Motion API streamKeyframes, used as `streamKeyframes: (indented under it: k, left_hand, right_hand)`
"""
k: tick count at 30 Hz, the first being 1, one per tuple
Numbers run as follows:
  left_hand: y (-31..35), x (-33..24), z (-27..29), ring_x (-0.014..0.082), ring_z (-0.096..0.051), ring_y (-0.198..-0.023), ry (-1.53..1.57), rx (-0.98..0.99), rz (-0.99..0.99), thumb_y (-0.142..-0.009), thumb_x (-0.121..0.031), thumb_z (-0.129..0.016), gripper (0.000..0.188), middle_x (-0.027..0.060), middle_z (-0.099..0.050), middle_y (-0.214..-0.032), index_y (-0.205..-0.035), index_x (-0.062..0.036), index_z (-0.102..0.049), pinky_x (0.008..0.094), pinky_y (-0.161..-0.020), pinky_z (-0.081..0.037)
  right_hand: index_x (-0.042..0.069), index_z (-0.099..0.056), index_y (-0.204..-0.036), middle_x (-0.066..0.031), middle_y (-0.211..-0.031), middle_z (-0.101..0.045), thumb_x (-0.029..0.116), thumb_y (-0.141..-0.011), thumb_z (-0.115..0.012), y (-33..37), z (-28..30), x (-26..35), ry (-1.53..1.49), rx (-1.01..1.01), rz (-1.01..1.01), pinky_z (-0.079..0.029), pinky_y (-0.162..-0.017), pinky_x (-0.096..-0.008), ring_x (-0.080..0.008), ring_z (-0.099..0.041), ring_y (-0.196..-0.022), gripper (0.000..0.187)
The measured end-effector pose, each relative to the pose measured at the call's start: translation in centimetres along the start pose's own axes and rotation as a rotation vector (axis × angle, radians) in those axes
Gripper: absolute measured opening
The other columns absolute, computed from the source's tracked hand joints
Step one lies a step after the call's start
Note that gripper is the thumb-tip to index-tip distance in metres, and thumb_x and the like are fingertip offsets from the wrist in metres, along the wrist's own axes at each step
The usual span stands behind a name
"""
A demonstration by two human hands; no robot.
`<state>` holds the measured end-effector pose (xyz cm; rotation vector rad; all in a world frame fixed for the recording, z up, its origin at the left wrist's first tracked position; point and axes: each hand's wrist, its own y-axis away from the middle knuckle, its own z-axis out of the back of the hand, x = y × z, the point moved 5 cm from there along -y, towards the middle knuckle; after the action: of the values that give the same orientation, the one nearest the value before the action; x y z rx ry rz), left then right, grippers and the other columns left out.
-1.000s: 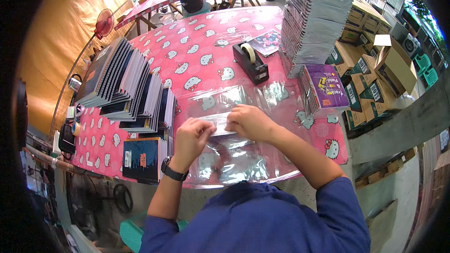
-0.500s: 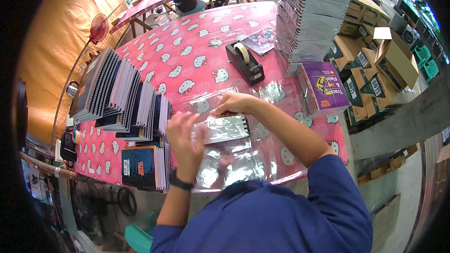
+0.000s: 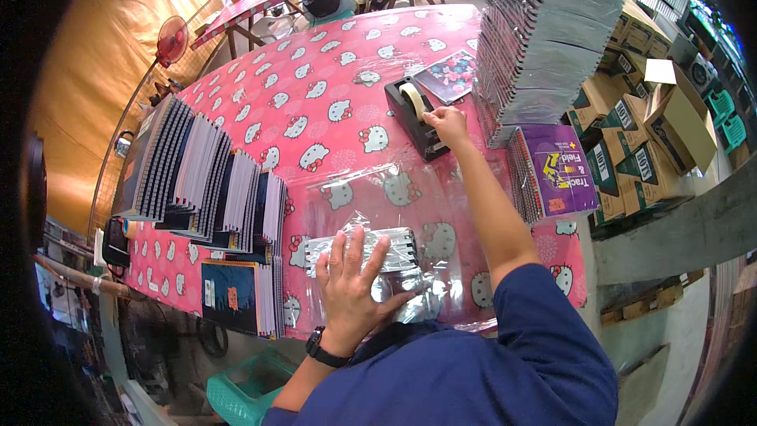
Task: The person places a notebook into a plastic bag, folds the edges of the bag, and secures them with tape using a dispenser.
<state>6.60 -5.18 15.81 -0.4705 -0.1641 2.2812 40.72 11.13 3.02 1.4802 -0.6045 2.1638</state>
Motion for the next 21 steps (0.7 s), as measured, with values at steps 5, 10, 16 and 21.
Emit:
streamKeyframes:
  k: [5, 10, 16, 21]
  left_hand:
    - [-0.2, 0.1, 0.3, 0.0391, -0.027, -0.13, -0.021, 0.031, 0.036, -0.057, -0.05, -0.077, 0.087, 0.0093, -0.034, -0.143, -0.134, -0.0274, -0.043, 0.0552, -0.1, -0.021]
    - [0.0, -0.2, 0.1, 0.0417, -0.026, -0.13, -0.026, 0.055, 0.007, -0.057, -0.051, -0.077, 0.087, 0.0087, -0.034, -0.143, -0.135, -0.0275, -0.043, 0.058, -0.099, -0.021]
    - [0.3, 0.1, 0.0, 0.0418, -0.026, -0.13, -0.043, 0.043, 0.002, -0.058, -0.049, -0.077, 0.086, 0.0086, -0.033, -0.143, -0.135, -0.0279, -0.042, 0.0581, -0.099, -0.022]
    - [0.4, 0.1, -0.3, 0.0401, -0.028, -0.128, -0.041, -0.033, -0.056, -0.056, -0.046, -0.079, 0.088, 0.0098, -0.034, -0.143, -0.134, -0.0282, -0.043, 0.055, -0.098, -0.023]
  right_hand:
    - [0.001, -0.062, -0.069, -0.0029, -0.064, -0.058, 0.022, -0.081, -0.064, 5.8, 2.0, -3.5, -0.03, -0.046, 0.057, -0.038, -0.044, -0.0265, -0.011, -0.049, -0.048, 0.024]
    - [0.003, -0.058, -0.084, 0.0012, -0.059, -0.052, 0.018, -0.088, -0.056, 11.2, -8.2, -5.1, -0.779, 0.904, -0.868, -0.031, -0.041, -0.0195, -0.0032, -0.04, -0.046, 0.015]
    - [0.002, -0.059, -0.075, 0.0005, -0.062, -0.052, 0.023, -0.091, -0.054, 12.9, -8.2, 14.9, -0.429, 1.398, 0.147, -0.034, -0.044, -0.0225, -0.0064, -0.042, -0.049, 0.027]
    - [0.002, -0.061, -0.067, -0.0005, -0.062, -0.054, 0.046, -0.085, -0.055, 15.4, -10.8, 8.9, 0.556, 1.653, -0.031, -0.042, -0.052, -0.0301, -0.0133, -0.049, -0.057, 0.048]
